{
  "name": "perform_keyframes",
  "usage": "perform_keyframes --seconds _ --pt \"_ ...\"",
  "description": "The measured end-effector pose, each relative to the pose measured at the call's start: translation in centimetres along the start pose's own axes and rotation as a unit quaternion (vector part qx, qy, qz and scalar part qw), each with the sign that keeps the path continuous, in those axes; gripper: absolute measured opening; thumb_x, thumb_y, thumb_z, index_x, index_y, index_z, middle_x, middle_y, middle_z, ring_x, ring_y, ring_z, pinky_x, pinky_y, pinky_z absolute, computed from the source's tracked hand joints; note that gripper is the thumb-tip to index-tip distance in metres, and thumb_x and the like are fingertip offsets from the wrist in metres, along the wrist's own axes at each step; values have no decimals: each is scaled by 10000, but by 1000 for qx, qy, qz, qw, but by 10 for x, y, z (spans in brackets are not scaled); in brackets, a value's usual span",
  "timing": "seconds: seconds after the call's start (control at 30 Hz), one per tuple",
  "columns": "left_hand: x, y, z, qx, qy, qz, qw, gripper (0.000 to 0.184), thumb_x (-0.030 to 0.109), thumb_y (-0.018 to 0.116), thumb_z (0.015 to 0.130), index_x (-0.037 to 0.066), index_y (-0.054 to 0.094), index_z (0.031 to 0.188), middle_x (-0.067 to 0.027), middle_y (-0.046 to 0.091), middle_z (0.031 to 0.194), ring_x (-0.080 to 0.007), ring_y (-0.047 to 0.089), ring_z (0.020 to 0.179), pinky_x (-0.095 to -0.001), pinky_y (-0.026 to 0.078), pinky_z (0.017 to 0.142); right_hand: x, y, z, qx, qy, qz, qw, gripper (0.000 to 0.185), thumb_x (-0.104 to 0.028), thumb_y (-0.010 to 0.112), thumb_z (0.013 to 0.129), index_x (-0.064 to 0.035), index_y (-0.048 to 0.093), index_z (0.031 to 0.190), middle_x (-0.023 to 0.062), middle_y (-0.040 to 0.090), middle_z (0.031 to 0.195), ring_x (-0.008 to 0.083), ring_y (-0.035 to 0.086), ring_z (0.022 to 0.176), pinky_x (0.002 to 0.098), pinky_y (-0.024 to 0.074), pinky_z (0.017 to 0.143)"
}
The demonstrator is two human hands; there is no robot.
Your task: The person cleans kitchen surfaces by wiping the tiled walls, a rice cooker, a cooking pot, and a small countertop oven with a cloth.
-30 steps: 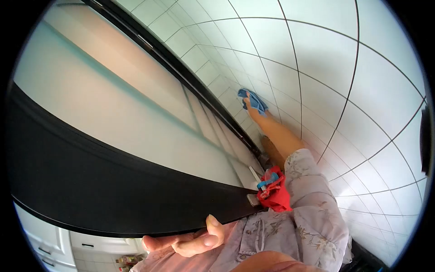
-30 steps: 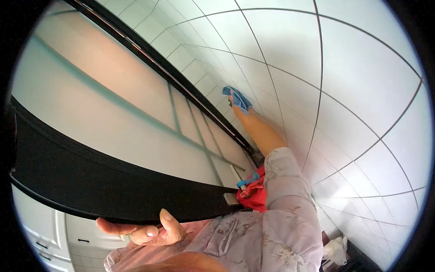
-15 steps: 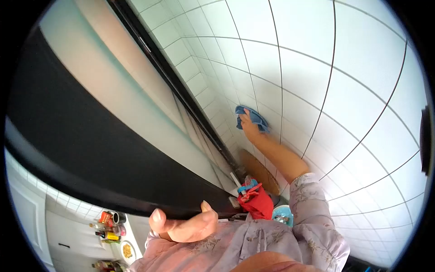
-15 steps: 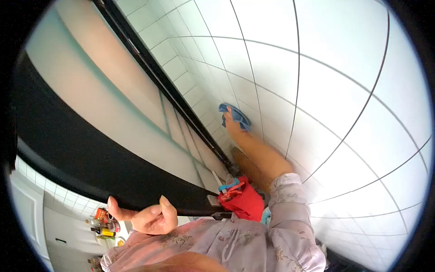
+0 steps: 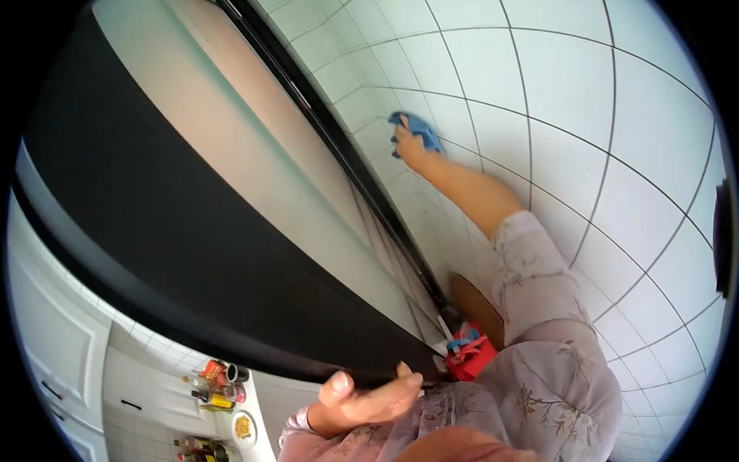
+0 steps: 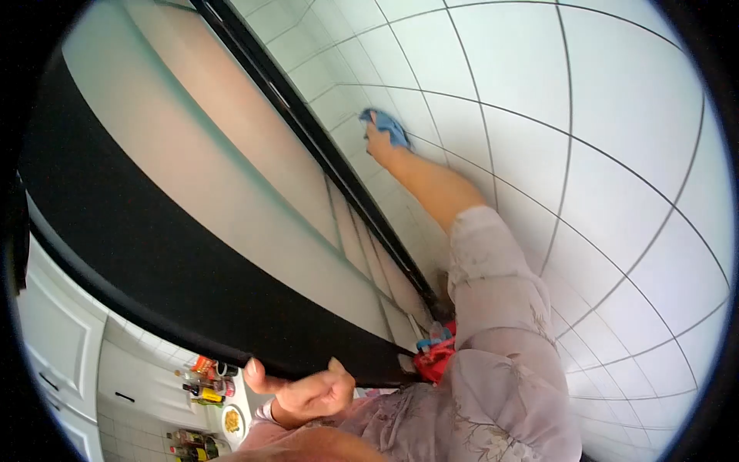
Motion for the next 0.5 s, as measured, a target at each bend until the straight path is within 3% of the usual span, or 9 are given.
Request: perform_keyframes --seconds 0.13,0.2,0.27,0.3,0.37,0.47,0.5 --pt "27 -3 -49 -4 34 -154 988 621 429 287 878 -72 451 1207 -134 488 1225 -145 450 1125 -289 309 971 -7 -100 158 -77 -154 -259 950 208 -194 539 775 -89 704 846 84 597 1008 284 419 1140 489 232 1061" --pt "26 -5 -48 -10 40 -133 990 637 438 284 875 -78 437 1215 -145 483 1217 -157 449 1114 -291 313 965 -7 -141 221 -54 -165 -268 948 209 -193 527 783 -94 706 828 94 598 994 274 428 1115 501 202 1077" --pt "24 -5 -44 -11 41 -118 992 652 448 280 873 -83 424 1224 -156 478 1209 -168 448 1103 -294 317 960 -5 -149 263 -41 -131 -192 972 200 -185 537 774 -88 704 825 93 579 984 279 424 1117 518 215 1072" --pt "25 -5 -43 -14 40 -109 993 660 452 278 872 -86 417 1228 -161 475 1205 -174 448 1097 -295 320 957 -2 -138 265 -23 -121 -151 981 199 -177 533 776 -80 695 840 81 552 945 293 424 1110 459 293 1051" --pt "24 -4 -43 -13 36 -97 995 676 462 275 870 -92 404 1237 -172 470 1197 -185 447 1086 -298 324 952 -4 -112 231 36 -78 -76 993 208 -194 537 783 -81 689 869 58 541 941 284 415 1139 357 340 1023" --pt "18 -1 -44 -12 29 -84 996 701 476 270 867 -100 384 1249 -188 463 1185 -202 445 1069 -302 330 944 -14 -69 155 9 -129 -230 965 213 -225 527 807 -108 685 888 14 536 967 256 405 1179 254 383 951" --pt "17 0 -46 -13 28 -77 997 709 480 268 866 -103 377 1254 -194 461 1181 -208 445 1063 -303 332 941 -14 -60 137 -11 -150 -250 956 213 -226 526 810 -109 683 894 14 547 965 249 421 1157 274 378 947"
Point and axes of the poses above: each hand's wrist, its own z-axis towards the middle knuckle, its own y-axis out of the palm, x = y × z, the point moved 3 cm from there along z, towards the middle knuckle
